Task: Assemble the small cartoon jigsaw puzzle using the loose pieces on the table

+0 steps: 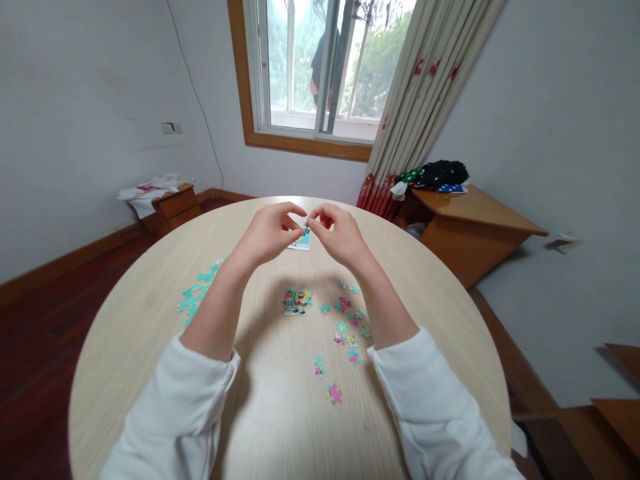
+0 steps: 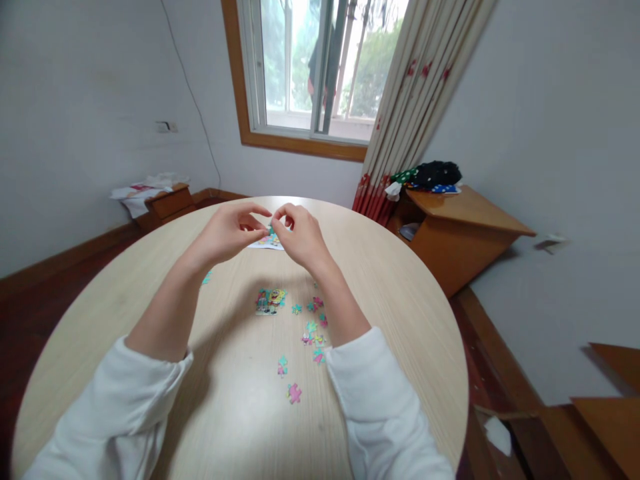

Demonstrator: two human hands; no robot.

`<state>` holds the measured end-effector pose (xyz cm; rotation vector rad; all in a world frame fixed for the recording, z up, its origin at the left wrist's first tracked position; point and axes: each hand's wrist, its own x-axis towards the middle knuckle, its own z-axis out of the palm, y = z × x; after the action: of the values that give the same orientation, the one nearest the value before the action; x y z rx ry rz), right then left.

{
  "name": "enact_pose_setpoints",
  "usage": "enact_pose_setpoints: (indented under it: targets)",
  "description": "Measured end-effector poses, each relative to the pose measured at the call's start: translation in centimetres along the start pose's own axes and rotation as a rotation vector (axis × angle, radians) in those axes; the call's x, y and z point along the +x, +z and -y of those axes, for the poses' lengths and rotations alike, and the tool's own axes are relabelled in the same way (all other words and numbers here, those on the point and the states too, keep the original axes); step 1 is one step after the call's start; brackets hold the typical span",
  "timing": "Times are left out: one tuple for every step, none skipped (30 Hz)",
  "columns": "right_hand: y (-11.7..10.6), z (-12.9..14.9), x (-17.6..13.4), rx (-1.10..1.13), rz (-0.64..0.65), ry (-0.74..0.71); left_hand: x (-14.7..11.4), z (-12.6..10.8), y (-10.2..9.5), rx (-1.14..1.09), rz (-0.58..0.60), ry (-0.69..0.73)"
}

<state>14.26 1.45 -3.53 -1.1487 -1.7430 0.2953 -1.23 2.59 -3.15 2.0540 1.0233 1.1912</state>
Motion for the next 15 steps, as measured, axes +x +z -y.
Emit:
enact_pose_setpoints:
  targets:
    - [0.1,-0.2,0.0,0.002,0.020,0.007,0.0,0.1,-0.1,0.017,0.019,-0.012]
    - [0.3,-0.3,0.0,0.008,0.041,0.020,0.0,0.2,-0.2,0.034,0.039,-0.026]
    - [0.4,-0.4,0.0,0.017,0.060,0.034,0.0,0.4,-0.3,0.051,0.056,-0.040]
    - [0.5,-0.5,-0.1,0.026,0.076,0.049,0.0,0.5,-0.5,0.068,0.066,-0.052]
    - [0.6,-0.7,-0.1,0.031,0.088,0.062,0.0,0.7,-0.7,0.083,0.065,-0.062]
    - [0.7,-0.8,-0.1,0.031,0.097,0.074,0.0,0.8,-0.8,0.098,0.054,-0.071]
    - [0.8,-1.1,-0.2,0.028,0.112,0.088,0.0,0.9,-1.0,0.114,0.039,-0.079]
    - [1.0,-1.4,-0.3,0.022,0.138,0.106,0.0,1.0,-1.1,0.131,0.021,-0.085]
    - [1.1,-1.8,-0.3,0.018,0.183,0.129,0.1,1.1,-1.2,0.150,0.003,-0.089]
    - [1.4,-2.2,-0.4,0.019,0.245,0.160,0.1,1.2,-1.3,0.168,-0.016,-0.088]
    - [1.6,-2.7,-0.5,0.021,0.333,0.196,0.1,1.2,-1.4,0.182,-0.033,-0.081]
    - [2.0,-3.3,-0.6,0.027,0.417,0.230,0.1,1.3,-1.5,0.190,-0.047,-0.069]
    - [2.3,-3.8,-0.8,0.042,0.461,0.267,0.1,1.3,-1.5,0.191,-0.057,-0.056]
    - [2.8,-4.4,-0.9,0.046,0.500,0.318,0.1,1.4,-1.5,0.186,-0.062,-0.043]
    - [3.2,-4.9,-1.0,0.053,0.524,0.362,0.1,1.4,-1.5,0.178,-0.064,-0.034]
